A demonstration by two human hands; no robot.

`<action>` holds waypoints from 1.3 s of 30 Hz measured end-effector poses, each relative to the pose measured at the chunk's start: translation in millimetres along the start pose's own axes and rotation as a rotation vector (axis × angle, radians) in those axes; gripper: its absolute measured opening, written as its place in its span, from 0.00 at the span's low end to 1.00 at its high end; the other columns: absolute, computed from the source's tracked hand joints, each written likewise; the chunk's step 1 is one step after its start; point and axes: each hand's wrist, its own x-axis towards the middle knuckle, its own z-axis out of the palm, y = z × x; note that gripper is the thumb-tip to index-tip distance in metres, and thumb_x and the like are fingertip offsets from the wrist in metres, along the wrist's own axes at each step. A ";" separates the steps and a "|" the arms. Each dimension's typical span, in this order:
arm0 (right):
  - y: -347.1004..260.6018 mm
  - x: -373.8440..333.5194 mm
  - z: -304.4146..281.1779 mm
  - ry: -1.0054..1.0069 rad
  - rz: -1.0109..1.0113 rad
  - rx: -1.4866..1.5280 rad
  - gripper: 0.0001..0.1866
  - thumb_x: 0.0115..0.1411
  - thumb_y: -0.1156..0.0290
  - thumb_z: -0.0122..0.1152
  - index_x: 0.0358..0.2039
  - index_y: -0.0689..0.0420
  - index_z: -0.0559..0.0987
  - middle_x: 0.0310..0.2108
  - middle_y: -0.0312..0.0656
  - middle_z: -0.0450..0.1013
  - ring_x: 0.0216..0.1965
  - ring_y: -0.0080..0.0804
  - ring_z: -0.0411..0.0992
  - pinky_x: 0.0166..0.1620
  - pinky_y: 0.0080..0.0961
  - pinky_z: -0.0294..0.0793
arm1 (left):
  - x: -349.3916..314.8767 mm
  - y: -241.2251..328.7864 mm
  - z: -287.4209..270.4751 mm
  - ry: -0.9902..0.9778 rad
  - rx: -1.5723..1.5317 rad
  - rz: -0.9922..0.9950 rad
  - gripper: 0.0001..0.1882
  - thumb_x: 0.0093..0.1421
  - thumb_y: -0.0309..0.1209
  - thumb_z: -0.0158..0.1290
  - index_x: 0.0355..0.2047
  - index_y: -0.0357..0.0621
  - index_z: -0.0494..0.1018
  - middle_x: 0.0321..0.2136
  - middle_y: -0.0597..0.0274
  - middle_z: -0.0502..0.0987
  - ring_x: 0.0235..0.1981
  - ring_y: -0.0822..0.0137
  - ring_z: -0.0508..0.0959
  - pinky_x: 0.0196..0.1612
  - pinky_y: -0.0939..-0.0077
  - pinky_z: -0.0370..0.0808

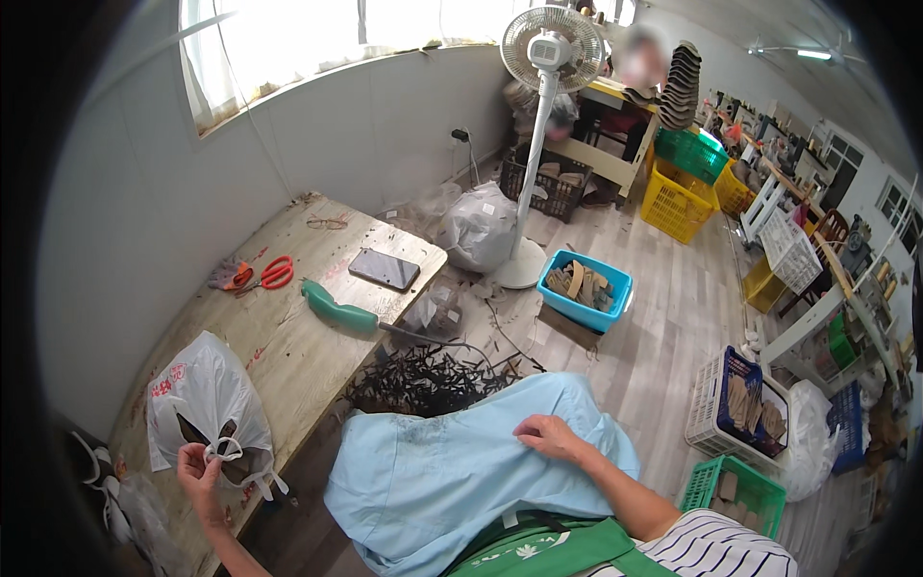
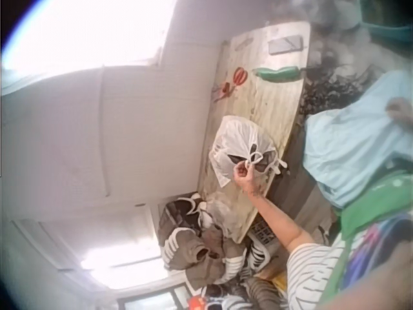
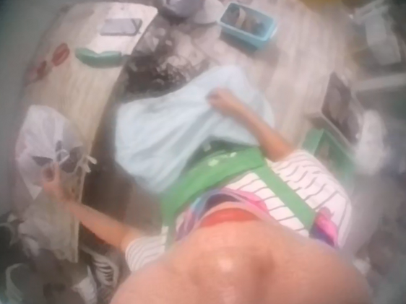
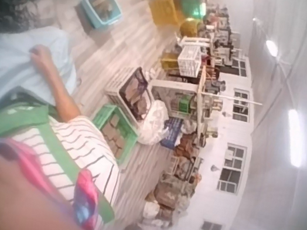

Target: The person retrieves cardboard shoe tags from a plastic bag and places them on a workbench. Using a green rotary cutter, the person trims the edges of each tag one by one, then sets the trimmed tags aside. The process repeats for multiple tags throughout the clip.

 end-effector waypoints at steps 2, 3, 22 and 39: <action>-1.4 0.5 -0.1 0.001 -0.009 -0.004 0.12 0.58 0.66 0.59 0.40 0.56 0.82 0.38 0.44 0.79 0.40 0.39 0.78 0.46 0.31 0.76 | -0.2 4.8 0.3 -0.013 0.202 0.036 0.13 0.51 0.19 0.57 0.37 0.41 0.73 0.34 0.66 0.71 0.35 0.74 0.72 0.39 0.82 0.68; -1.1 0.8 -0.3 0.001 -0.008 -0.005 0.12 0.58 0.66 0.59 0.40 0.56 0.82 0.38 0.44 0.79 0.40 0.39 0.78 0.46 0.31 0.76 | 1.9 1.8 -3.4 0.002 0.464 0.083 0.14 0.50 0.19 0.57 0.39 0.41 0.73 0.34 0.65 0.71 0.36 0.71 0.73 0.39 0.80 0.69; -2.4 -2.4 7.6 0.097 -0.035 -0.117 0.09 0.58 0.66 0.57 0.37 0.51 0.82 0.36 0.40 0.78 0.38 0.41 0.77 0.43 0.34 0.76 | 9.7 -28.5 -23.7 0.000 1.022 0.000 0.10 0.52 0.22 0.57 0.31 0.36 0.65 0.22 0.58 0.67 0.24 0.68 0.67 0.31 0.71 0.67; -4.3 -3.9 14.3 0.126 -0.046 -0.152 0.09 0.58 0.66 0.56 0.36 0.51 0.82 0.35 0.41 0.78 0.38 0.42 0.77 0.43 0.36 0.76 | -0.6 -16.7 -1.1 0.335 0.432 0.287 0.22 0.62 0.26 0.55 0.56 0.40 0.69 0.44 0.62 0.73 0.42 0.72 0.71 0.47 0.76 0.70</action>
